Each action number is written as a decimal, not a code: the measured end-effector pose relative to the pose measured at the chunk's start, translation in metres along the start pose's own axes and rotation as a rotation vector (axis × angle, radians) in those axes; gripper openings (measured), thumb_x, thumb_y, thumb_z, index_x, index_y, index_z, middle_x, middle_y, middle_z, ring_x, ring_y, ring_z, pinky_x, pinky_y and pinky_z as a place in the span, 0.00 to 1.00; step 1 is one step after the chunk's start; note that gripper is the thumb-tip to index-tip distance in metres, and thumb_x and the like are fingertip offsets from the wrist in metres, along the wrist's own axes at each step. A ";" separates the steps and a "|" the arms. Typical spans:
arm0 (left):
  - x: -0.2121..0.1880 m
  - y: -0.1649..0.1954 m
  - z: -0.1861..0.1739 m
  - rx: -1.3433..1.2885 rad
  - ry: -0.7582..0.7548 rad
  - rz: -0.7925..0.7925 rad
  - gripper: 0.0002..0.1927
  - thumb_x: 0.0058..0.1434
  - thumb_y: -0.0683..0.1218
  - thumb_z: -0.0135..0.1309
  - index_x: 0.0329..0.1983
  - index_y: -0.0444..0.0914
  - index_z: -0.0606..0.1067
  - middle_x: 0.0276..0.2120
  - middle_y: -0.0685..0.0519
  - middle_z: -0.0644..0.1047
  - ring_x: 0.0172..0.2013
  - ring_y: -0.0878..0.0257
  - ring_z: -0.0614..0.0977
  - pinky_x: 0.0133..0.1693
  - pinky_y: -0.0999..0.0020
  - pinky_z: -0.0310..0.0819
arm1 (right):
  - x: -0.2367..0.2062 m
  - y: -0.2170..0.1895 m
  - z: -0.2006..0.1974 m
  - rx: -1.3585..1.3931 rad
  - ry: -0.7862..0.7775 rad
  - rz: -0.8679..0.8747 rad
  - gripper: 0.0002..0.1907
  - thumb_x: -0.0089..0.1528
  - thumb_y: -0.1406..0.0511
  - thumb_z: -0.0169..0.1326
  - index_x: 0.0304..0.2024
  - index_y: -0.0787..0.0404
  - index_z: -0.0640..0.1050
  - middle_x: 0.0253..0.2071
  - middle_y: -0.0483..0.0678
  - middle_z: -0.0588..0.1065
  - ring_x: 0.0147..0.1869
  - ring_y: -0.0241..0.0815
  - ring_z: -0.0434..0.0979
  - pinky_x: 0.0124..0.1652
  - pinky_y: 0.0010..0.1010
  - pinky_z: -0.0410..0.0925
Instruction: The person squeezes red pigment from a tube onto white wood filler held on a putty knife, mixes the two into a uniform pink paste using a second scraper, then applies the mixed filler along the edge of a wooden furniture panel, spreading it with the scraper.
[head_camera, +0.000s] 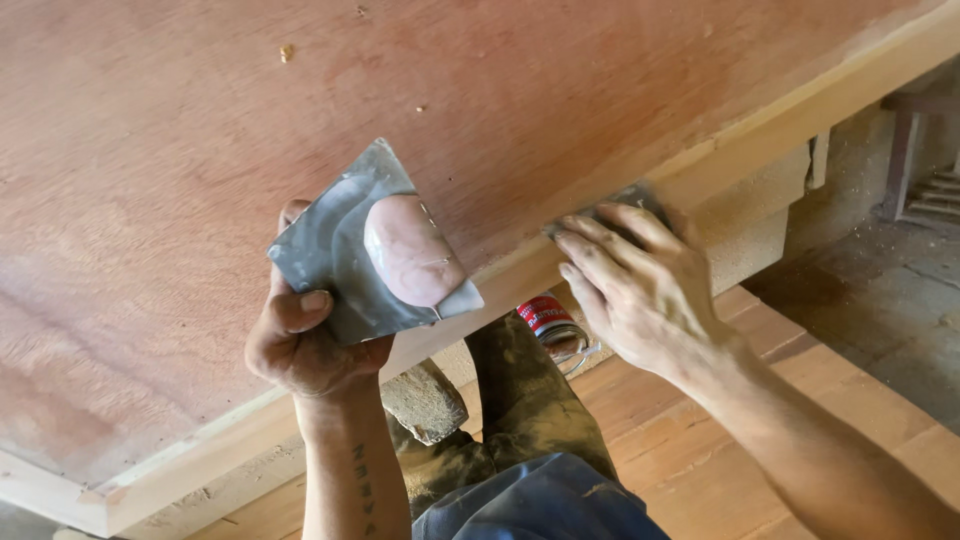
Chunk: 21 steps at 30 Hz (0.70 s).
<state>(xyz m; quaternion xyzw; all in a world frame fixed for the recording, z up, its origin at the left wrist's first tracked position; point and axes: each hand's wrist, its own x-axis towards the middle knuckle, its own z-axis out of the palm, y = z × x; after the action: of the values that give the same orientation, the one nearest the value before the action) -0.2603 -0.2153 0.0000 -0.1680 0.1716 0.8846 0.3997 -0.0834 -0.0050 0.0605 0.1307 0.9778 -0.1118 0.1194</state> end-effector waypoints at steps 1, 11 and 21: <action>0.000 0.000 -0.001 -0.001 0.008 0.012 0.20 0.54 0.41 0.47 0.49 0.31 0.66 0.43 0.42 0.74 0.46 0.52 0.76 0.56 0.62 0.76 | 0.003 -0.005 0.002 -0.028 0.013 0.002 0.12 0.65 0.60 0.61 0.49 0.54 0.84 0.51 0.44 0.82 0.57 0.43 0.77 0.60 0.52 0.65; -0.006 0.016 0.002 0.021 0.017 0.025 0.22 0.54 0.42 0.48 0.52 0.30 0.66 0.46 0.41 0.75 0.47 0.51 0.77 0.56 0.61 0.77 | 0.002 -0.037 0.005 -0.036 0.010 -0.039 0.13 0.64 0.56 0.60 0.47 0.53 0.84 0.50 0.45 0.83 0.55 0.43 0.77 0.53 0.51 0.68; -0.007 0.006 0.008 0.043 0.048 0.052 0.22 0.54 0.42 0.48 0.52 0.30 0.66 0.46 0.41 0.75 0.47 0.51 0.77 0.56 0.61 0.77 | -0.042 0.053 -0.028 0.870 -0.393 0.499 0.29 0.64 0.57 0.53 0.67 0.57 0.67 0.53 0.50 0.82 0.52 0.43 0.84 0.55 0.38 0.76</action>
<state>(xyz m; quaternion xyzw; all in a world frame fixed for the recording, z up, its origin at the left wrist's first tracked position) -0.2618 -0.2202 0.0117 -0.1762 0.2046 0.8864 0.3760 -0.0351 0.0418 0.0879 0.3730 0.7398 -0.4972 0.2577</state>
